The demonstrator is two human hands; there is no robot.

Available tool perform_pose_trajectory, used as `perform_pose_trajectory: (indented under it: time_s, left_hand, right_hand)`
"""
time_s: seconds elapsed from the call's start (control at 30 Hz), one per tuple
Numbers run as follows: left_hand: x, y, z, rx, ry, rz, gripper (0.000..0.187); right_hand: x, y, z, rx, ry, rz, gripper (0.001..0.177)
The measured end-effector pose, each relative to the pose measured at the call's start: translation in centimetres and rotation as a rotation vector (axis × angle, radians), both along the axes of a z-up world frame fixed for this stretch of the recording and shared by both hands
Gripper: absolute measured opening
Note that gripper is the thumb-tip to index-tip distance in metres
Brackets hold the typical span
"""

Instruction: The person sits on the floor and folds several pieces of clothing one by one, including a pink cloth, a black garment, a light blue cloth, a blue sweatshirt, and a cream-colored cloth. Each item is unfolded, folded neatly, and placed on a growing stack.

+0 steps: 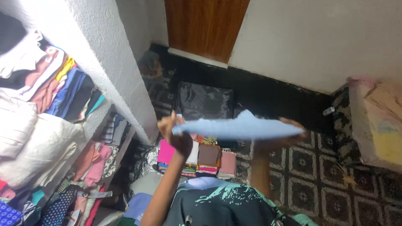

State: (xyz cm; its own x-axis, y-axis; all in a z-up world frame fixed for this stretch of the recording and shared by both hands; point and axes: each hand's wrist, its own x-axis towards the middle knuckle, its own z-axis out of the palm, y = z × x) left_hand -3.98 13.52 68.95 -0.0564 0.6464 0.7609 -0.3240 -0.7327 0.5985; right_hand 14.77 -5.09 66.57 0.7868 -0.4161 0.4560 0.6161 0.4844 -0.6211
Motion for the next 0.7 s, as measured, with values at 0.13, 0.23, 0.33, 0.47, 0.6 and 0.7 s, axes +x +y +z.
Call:
perform_pose_trajectory:
  time_s: [0.13,0.23,0.33,0.47,0.6,0.7]
  left_hand:
    - [0.1,-2.8,1.2,0.26,0.256,-0.258,0.053]
    - [4.4,-3.9,3.6,0.099,0.607,-0.592,0.062]
    - [5.6,-4.3,5.1,0.128,0.423,-0.674,0.07]
    - [4.7,-4.4,4.2,0.04,0.454,-0.66,0.065]
    - [4.7,-4.9,2.8,-0.064,0.565,-0.592,0.065]
    - [4.8,-4.3,1.5,0.181,0.445,-0.348,0.055]
  right_hand:
    - [-3.4,-2.3,-2.0,-0.049,-0.02,0.075,0.021]
    - [-4.7,-1.0,-3.7,-0.119,0.031,0.284,0.021]
    - [-5.0,2.0,-5.3,-0.19,0.13,0.542,0.022]
    - [-5.4,5.0,-7.8,-0.195,0.285,0.784,0.024]
    - [-4.7,7.3,-9.4,-0.148,0.4,0.91,0.027]
    - [-3.6,8.8,-9.4,-0.108,0.434,0.95,0.03]
